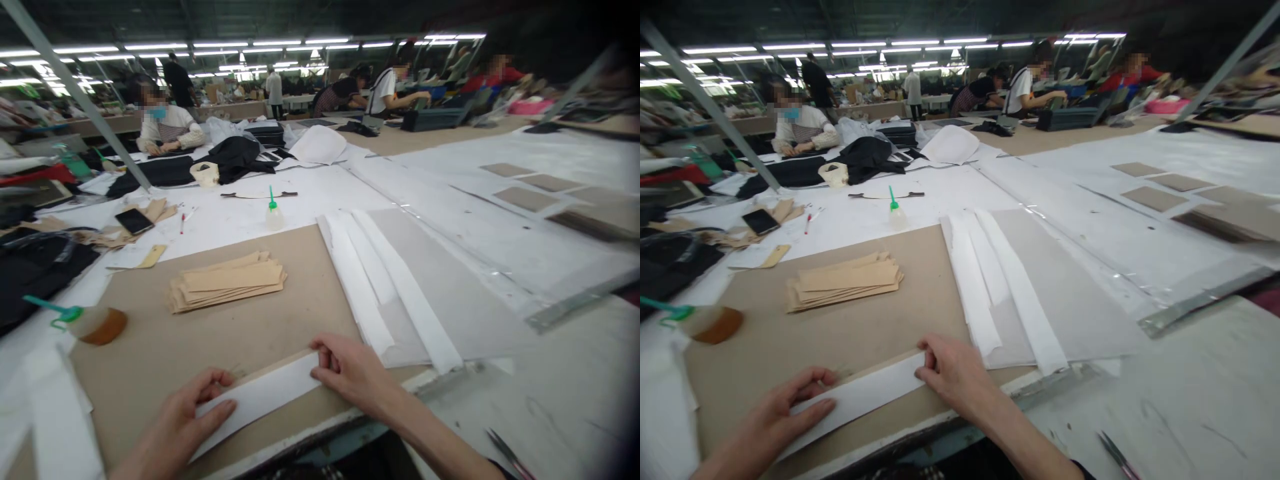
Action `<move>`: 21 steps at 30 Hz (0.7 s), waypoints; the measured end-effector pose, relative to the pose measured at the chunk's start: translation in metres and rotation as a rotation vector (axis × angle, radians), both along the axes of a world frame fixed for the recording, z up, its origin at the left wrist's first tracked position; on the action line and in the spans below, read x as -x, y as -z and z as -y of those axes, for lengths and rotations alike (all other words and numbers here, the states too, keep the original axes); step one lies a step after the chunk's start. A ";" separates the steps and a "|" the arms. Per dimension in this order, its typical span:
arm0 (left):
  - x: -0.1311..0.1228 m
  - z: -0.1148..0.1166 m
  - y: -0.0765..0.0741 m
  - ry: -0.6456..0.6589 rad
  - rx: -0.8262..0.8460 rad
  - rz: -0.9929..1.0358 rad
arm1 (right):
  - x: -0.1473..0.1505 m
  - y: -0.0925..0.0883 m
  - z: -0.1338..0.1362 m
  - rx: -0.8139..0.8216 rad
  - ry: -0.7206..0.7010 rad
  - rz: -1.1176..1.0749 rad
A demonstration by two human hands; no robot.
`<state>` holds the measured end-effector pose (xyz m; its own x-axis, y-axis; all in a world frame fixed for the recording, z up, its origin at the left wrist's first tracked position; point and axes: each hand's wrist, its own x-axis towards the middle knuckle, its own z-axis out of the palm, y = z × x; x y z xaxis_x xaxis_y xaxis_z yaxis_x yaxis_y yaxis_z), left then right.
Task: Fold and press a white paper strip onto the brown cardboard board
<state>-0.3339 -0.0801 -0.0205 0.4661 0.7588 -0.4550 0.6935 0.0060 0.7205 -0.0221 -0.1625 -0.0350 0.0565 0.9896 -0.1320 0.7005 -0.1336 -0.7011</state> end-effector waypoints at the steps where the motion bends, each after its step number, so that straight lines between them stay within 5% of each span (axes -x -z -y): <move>1: 0.003 -0.001 -0.003 -0.010 0.009 0.035 | 0.000 0.001 0.000 -0.002 -0.006 -0.001; 5: 0.021 -0.001 -0.007 -0.119 0.000 0.141 | -0.004 0.017 -0.002 0.033 -0.053 0.022; 11: 0.034 0.002 -0.009 -0.179 -0.102 0.045 | -0.014 0.044 -0.006 0.061 -0.102 0.028; 21: 0.032 -0.002 -0.009 -0.165 -0.164 -0.005 | -0.013 0.039 -0.006 0.083 -0.085 0.043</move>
<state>-0.3663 -0.0784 -0.0119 0.3279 0.8885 -0.3211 0.6964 0.0024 0.7176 -0.0094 -0.1565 -0.0744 -0.0198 0.9768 -0.2134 0.7406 -0.1290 -0.6594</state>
